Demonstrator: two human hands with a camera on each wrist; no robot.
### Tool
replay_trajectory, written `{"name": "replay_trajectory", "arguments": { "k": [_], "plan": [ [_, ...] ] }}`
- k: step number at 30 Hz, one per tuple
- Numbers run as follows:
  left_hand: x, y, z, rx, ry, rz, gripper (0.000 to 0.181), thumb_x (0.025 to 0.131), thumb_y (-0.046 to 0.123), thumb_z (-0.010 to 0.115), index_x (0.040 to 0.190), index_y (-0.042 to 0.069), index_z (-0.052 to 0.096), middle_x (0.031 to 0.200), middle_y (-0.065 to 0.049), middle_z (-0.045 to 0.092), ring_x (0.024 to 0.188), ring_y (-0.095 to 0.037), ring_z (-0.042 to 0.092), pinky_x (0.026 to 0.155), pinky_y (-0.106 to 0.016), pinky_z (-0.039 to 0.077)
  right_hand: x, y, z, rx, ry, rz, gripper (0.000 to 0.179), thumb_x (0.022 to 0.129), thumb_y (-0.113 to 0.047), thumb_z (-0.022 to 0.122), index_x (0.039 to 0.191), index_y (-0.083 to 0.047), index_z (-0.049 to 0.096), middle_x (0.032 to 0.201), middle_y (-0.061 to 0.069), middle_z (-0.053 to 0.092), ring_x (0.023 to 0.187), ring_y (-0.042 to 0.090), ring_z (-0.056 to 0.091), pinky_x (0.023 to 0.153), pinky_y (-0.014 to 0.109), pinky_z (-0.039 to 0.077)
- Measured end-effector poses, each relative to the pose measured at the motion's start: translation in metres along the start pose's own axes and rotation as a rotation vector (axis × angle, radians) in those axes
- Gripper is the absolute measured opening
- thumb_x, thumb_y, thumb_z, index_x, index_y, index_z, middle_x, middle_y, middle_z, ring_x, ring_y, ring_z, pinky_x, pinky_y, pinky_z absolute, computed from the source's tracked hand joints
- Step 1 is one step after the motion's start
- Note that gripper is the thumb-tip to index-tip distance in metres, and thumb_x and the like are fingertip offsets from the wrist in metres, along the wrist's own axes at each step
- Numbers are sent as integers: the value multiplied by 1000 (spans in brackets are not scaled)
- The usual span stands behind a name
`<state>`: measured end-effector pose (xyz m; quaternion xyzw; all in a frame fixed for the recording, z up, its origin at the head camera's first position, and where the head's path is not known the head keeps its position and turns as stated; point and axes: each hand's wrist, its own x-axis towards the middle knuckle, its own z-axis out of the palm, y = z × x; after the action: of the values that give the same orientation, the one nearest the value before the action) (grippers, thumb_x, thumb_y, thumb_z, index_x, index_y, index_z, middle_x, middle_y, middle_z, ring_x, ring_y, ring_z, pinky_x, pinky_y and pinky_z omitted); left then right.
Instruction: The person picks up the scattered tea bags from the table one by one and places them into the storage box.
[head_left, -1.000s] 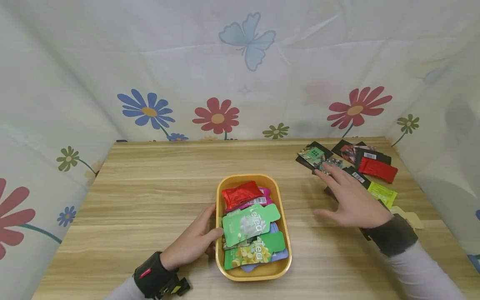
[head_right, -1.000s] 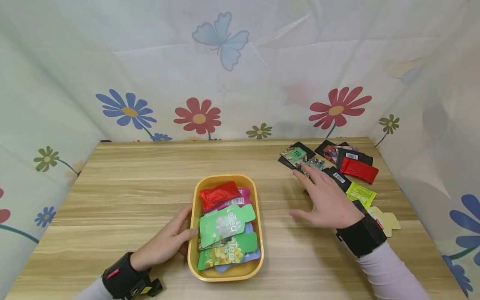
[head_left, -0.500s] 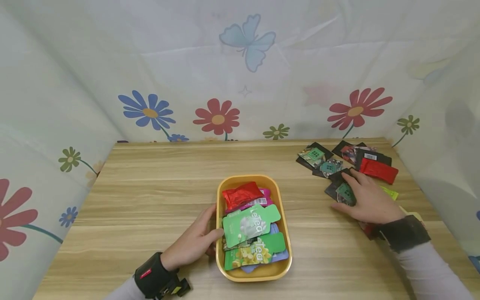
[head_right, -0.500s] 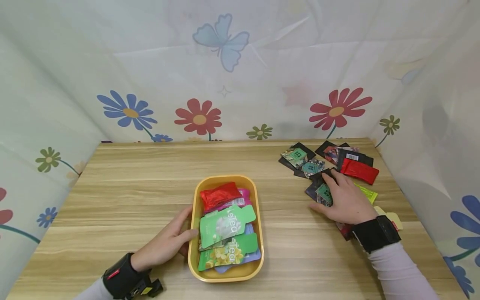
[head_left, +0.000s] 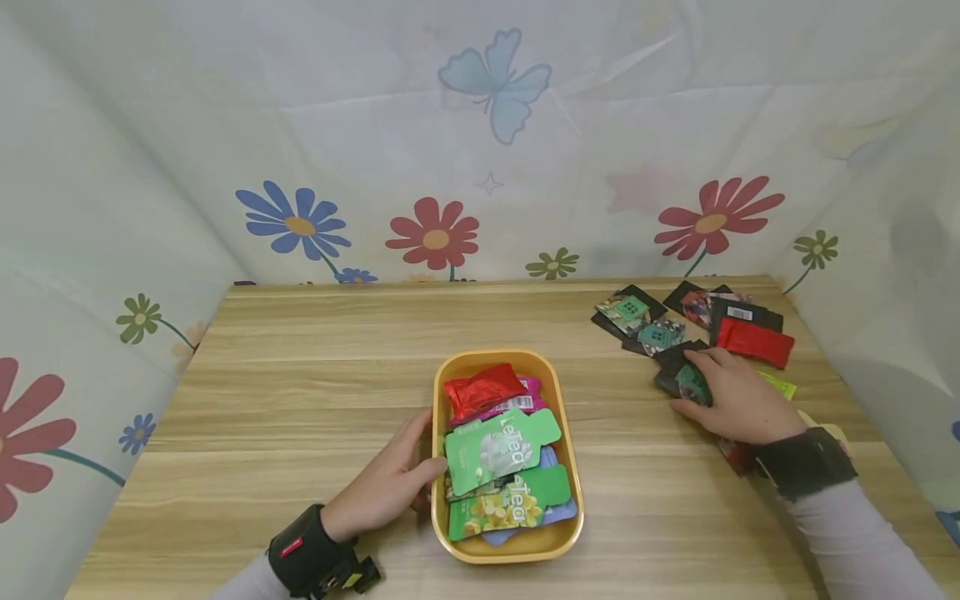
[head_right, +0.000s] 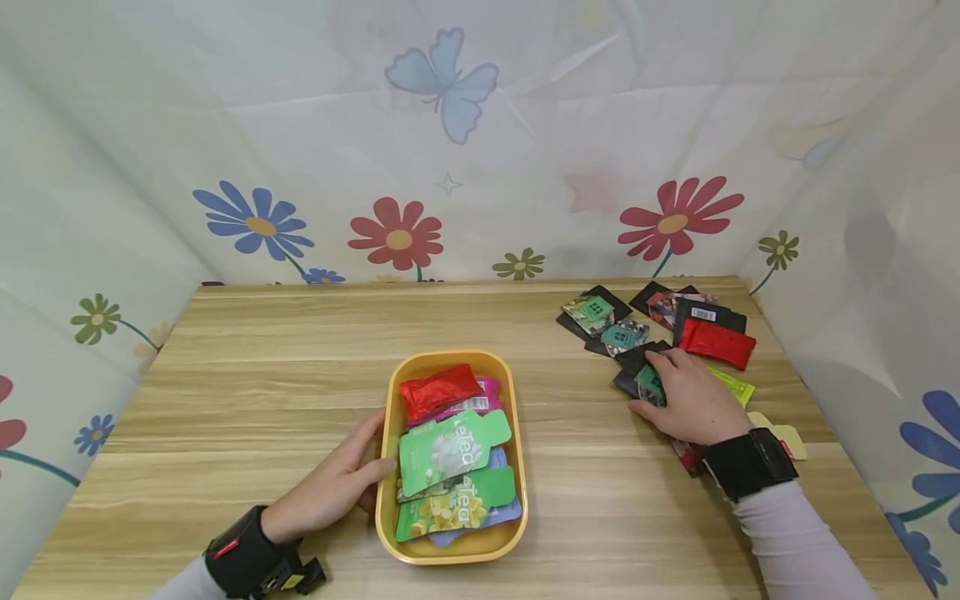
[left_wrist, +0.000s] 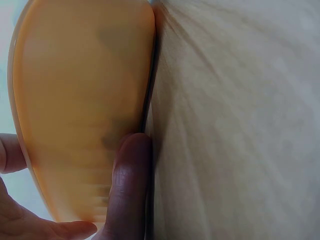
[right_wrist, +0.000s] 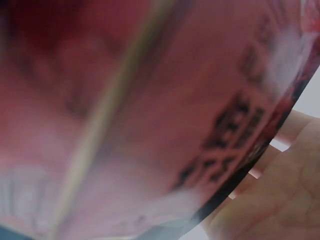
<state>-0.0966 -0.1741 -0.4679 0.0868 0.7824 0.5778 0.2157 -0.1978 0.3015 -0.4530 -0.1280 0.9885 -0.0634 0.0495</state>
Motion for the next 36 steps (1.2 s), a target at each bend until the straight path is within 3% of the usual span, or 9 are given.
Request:
{"name": "replay_trajectory", "arguments": {
  "k": [8,13,18,24,36],
  "plan": [
    [1,-2,0,-7,-4,0,69,99,27,53,160,26,21,151,-12,29,80,-26,66,55,-44,58,2,-2,0,2,7,39,101,74,-68,69,145,0,46,126,27,50,106,41,51,90,62,49],
    [1,-2,0,-1,-5,-2,69,99,28,54,160,25,21,151,-12,29,79,-27,66,55,-44,58,-2,-11,-8,19,87,-4,93,75,-60,74,142,-1,50,123,24,50,103,38,51,86,60,52],
    [1,-2,0,-13,-12,-2,70,99,27,53,160,25,19,151,-13,28,77,-27,67,55,-44,58,-10,-46,-34,50,182,-110,86,76,-54,76,142,-4,52,127,19,49,106,35,51,85,58,53],
    [0,-1,-1,-31,-20,-3,69,100,28,51,161,26,18,153,-13,26,77,-28,68,56,-45,58,-13,-97,-53,108,262,-321,79,76,-47,78,142,-10,55,125,8,52,102,23,53,79,44,56],
    [-1,0,0,-39,-8,-16,64,101,28,48,159,27,22,147,-15,32,74,-29,62,55,-45,58,-8,-178,-64,185,226,-626,80,76,-49,78,146,-18,53,133,-2,50,113,10,48,94,33,49]
  ]
}}
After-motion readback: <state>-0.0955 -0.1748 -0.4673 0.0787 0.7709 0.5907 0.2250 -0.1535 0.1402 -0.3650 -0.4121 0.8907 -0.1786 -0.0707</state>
